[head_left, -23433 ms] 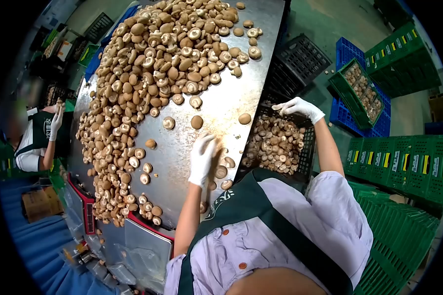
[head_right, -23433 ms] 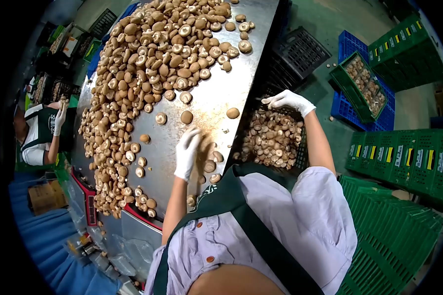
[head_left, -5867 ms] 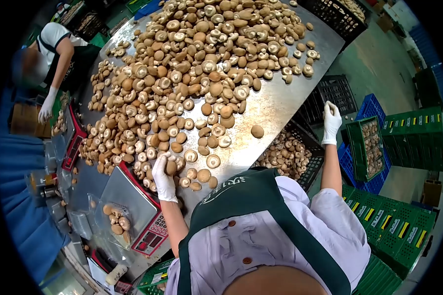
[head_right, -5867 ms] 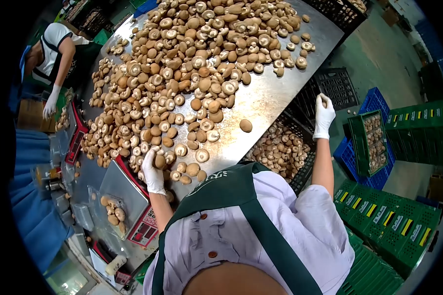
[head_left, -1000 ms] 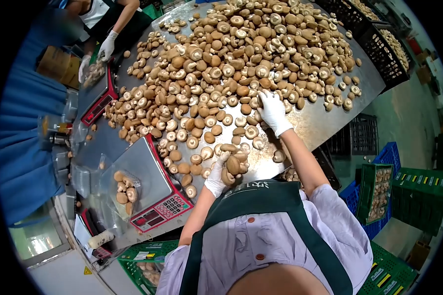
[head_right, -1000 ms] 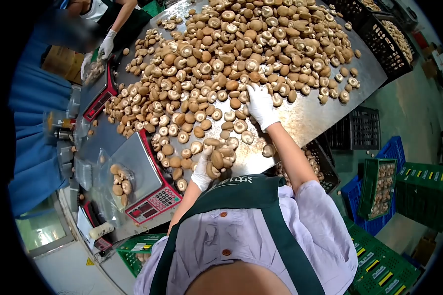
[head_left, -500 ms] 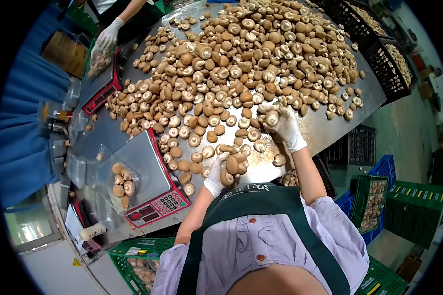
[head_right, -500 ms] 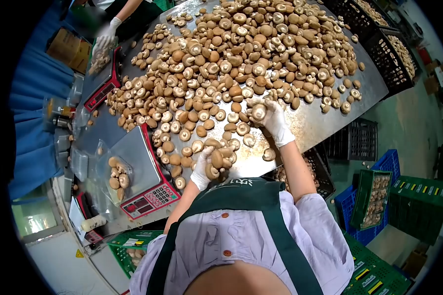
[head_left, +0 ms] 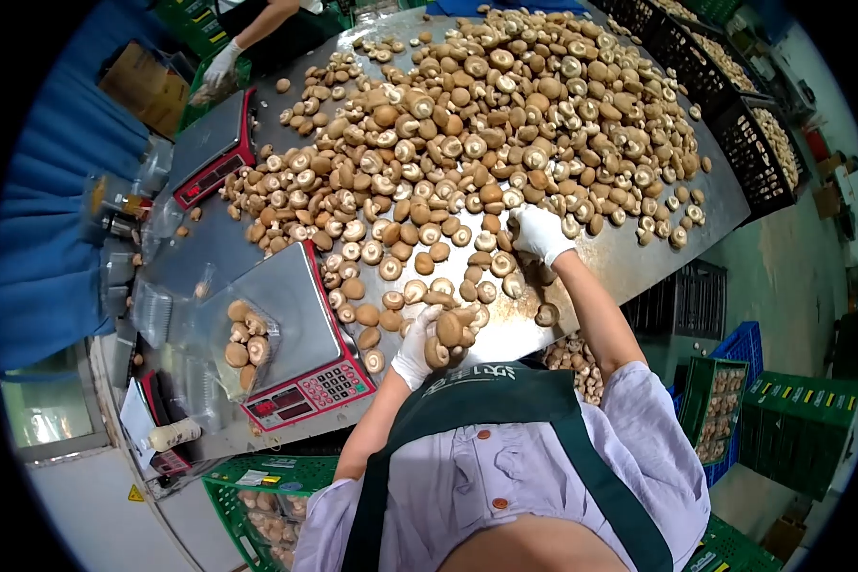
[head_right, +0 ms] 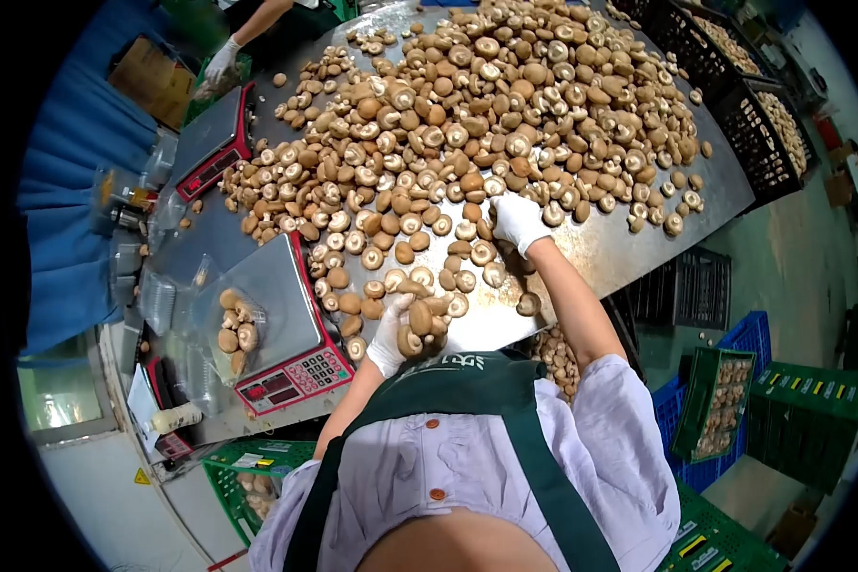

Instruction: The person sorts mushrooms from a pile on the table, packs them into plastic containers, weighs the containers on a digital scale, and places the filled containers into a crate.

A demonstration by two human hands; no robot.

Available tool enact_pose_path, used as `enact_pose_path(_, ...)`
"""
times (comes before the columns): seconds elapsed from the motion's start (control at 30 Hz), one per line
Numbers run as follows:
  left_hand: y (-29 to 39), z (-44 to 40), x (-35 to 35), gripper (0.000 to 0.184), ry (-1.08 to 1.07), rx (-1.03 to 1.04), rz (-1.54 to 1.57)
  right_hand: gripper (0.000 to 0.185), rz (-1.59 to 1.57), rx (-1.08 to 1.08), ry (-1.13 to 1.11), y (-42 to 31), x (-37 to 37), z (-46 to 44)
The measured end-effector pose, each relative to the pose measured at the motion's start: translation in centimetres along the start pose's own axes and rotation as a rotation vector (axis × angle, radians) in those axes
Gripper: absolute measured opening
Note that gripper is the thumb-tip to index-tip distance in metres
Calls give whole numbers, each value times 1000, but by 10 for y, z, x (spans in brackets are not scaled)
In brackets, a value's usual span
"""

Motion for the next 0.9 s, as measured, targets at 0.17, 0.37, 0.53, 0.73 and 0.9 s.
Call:
enact_pose_path(0.17,12,25,1,59,64,117,-62,32,131,-105,-9,-17,-10,6)
enact_pose_path(0.37,23,41,-14,64,6,110,-18,25,38,-103,131,-20,0,4)
enact_pose_path(0.53,30,62,-12,61,-26,178,29,36,-147,56,218,-11,-34,13)
enact_pose_path(0.73,45,90,-22,58,-35,226,-72,53,-1325,21,48,-22,-10,10)
enact_pose_path(0.9,63,129,-26,54,50,331,-50,66,-2021,-188,-338,-147,18,41)
Point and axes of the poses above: each hand's wrist, its own z-axis away from the middle knuckle, its own x-axis out of the palm, y = z × x, the point moved 7 cm from there along -z, towards the middle knuckle, and after that the axes turned 1 degree about -y, right-handed, at the moved point
